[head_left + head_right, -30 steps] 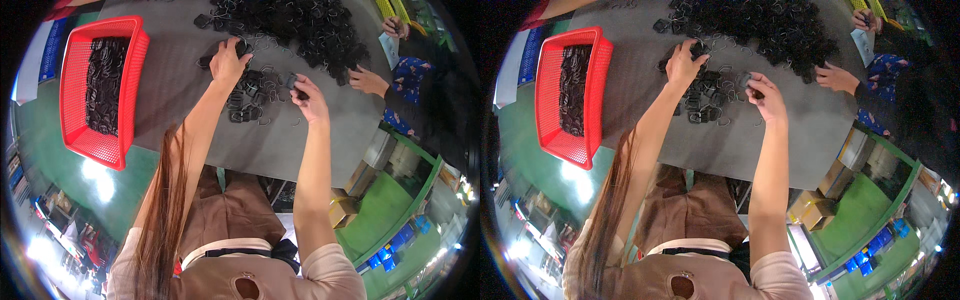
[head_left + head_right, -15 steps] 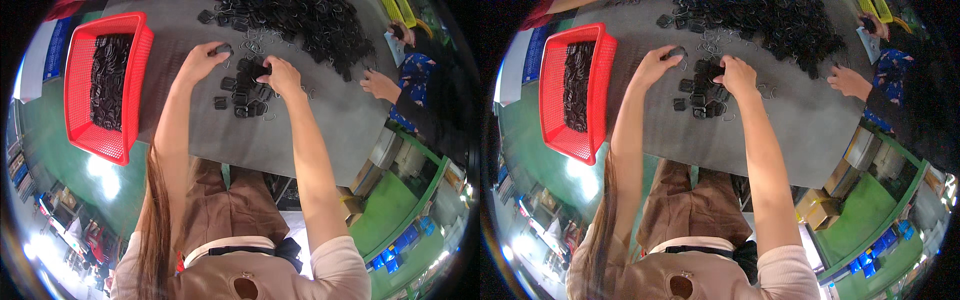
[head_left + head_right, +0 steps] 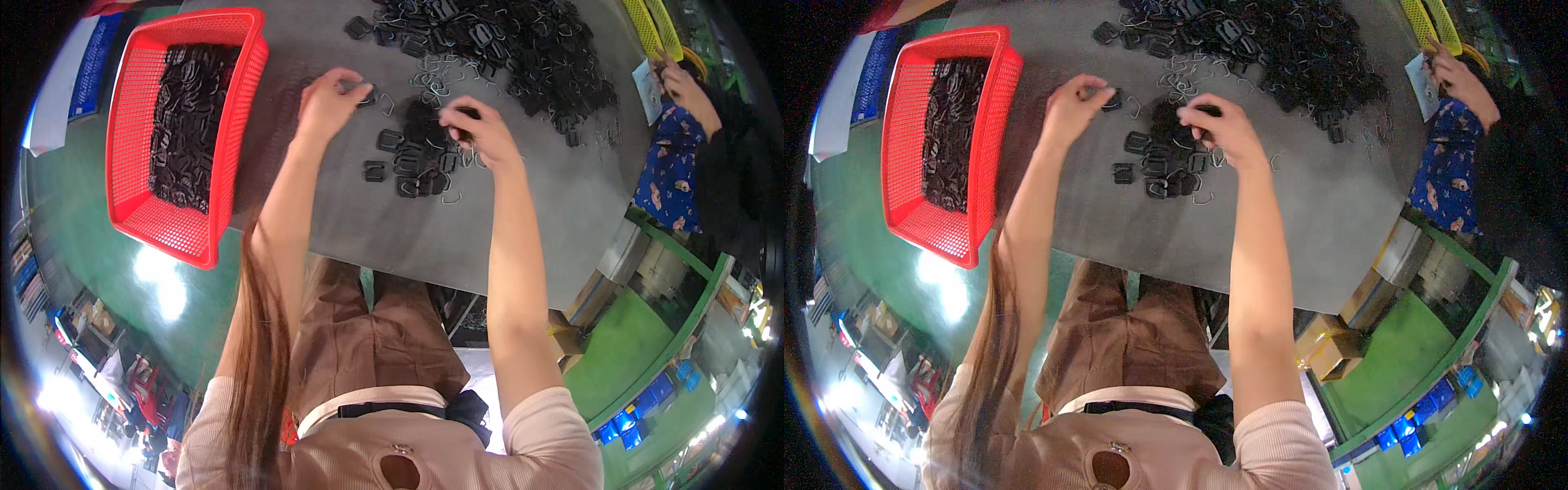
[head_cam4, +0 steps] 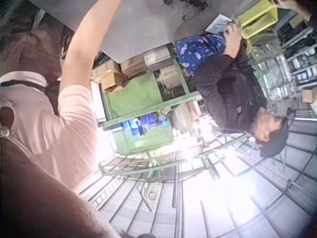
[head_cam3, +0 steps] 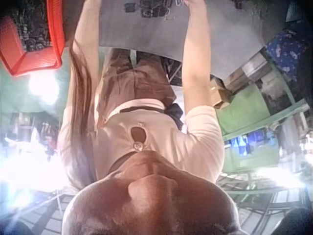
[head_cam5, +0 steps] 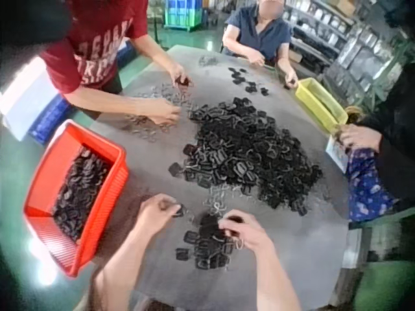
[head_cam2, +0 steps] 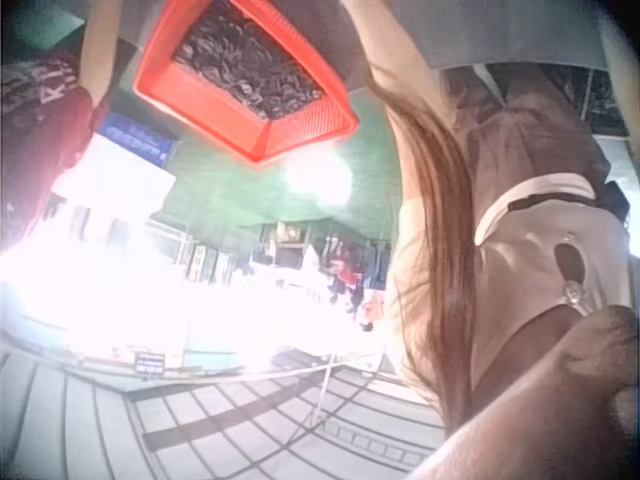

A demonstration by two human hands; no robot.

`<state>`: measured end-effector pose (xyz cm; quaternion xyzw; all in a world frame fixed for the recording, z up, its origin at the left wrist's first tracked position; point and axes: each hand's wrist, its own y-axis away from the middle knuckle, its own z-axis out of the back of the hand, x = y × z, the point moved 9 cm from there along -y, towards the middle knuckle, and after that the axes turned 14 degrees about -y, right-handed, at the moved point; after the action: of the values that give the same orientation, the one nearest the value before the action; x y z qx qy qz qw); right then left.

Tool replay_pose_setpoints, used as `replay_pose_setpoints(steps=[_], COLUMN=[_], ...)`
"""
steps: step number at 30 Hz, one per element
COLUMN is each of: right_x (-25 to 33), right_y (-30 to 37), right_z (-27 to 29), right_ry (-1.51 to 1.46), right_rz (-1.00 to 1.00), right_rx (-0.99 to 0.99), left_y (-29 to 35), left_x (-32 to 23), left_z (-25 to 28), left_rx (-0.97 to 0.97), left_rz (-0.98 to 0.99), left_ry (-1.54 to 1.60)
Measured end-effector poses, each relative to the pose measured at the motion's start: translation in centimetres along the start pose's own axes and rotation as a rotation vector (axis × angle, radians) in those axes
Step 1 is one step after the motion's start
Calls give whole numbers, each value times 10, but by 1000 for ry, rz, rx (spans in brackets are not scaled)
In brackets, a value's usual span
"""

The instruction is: The person sorts through a pile of black plastic buckles and metal rings on a table, placing the buckles into a red basket.

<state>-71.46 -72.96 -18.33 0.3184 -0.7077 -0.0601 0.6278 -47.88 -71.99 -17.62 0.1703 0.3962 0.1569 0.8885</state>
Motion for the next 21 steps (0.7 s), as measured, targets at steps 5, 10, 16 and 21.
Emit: replay_pose_setpoints(steps=[5, 10, 16, 21], right_x=[17, 21, 5, 12], right_y=[-18, -25, -21, -13], right_z=[-33, -55, -35, -41], right_ry=[1200, 1248, 1197, 1267], right_rz=[0, -13, -73, -75], right_rx=[-199, -167, -228, -273], left_y=[-9, -6, -14, -6], left_x=[-29, -30, 4, 4], left_z=[-33, -3, 0, 21], left_rx=[-50, -1, 251, 184], left_rz=[-129, -143, 8, -35], left_ry=[-642, -582, 73, 112])
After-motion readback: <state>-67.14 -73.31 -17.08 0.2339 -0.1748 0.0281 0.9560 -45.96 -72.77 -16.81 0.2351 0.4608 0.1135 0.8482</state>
